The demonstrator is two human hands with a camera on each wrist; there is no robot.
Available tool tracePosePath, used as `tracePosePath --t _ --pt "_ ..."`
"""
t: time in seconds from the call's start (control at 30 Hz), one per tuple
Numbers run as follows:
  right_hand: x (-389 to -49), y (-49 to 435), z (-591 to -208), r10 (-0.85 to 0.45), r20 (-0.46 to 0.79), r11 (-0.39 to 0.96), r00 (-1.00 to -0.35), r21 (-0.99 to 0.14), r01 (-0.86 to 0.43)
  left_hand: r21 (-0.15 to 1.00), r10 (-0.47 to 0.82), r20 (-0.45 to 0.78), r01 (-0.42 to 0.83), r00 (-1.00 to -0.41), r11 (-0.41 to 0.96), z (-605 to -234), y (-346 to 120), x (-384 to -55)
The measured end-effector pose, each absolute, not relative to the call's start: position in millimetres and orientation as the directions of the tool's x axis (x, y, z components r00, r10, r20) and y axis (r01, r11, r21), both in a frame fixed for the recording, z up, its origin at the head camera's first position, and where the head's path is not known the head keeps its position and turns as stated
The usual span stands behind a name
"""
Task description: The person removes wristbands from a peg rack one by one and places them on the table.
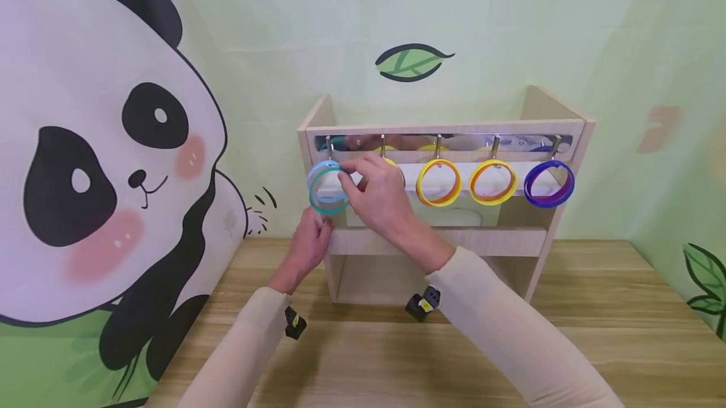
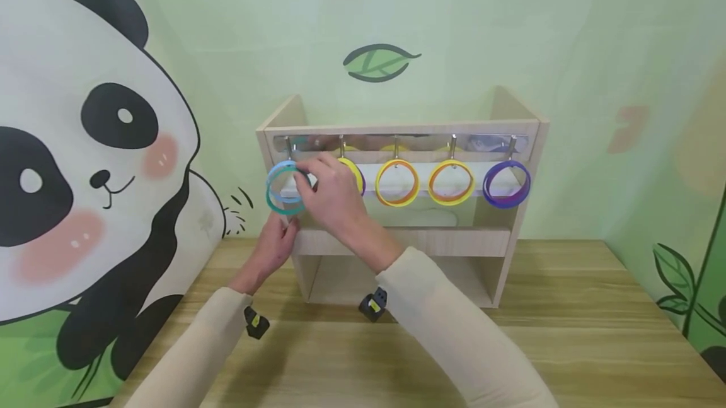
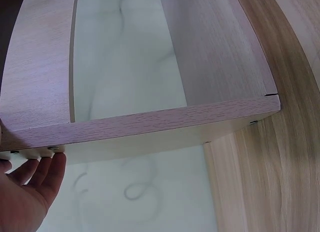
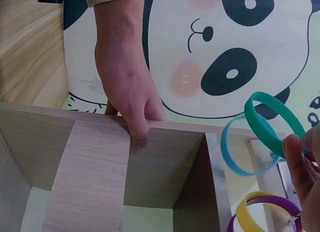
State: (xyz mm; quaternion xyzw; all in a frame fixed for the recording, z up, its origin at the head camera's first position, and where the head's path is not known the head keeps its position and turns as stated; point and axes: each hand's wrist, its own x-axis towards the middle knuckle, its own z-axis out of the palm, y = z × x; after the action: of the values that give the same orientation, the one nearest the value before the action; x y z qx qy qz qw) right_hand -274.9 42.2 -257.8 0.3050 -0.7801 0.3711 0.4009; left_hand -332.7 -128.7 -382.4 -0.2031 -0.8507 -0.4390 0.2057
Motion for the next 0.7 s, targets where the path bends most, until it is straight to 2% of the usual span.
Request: tracePosePath --t 0.23,0.7 --pt "-258 54 -264 -0.219 0.869 0.517 -0.445 -0.283 -0.808 0.625 0.191 0.555 0.557 -0.809 0.547 -383 -130 -335" --pt "-237 95 -291 -0.303 0.848 0.533 -0.434 -0.227 -0.815 0.669 0.184 0.53 0.542 -0.828 0.509 -384 -129 -334"
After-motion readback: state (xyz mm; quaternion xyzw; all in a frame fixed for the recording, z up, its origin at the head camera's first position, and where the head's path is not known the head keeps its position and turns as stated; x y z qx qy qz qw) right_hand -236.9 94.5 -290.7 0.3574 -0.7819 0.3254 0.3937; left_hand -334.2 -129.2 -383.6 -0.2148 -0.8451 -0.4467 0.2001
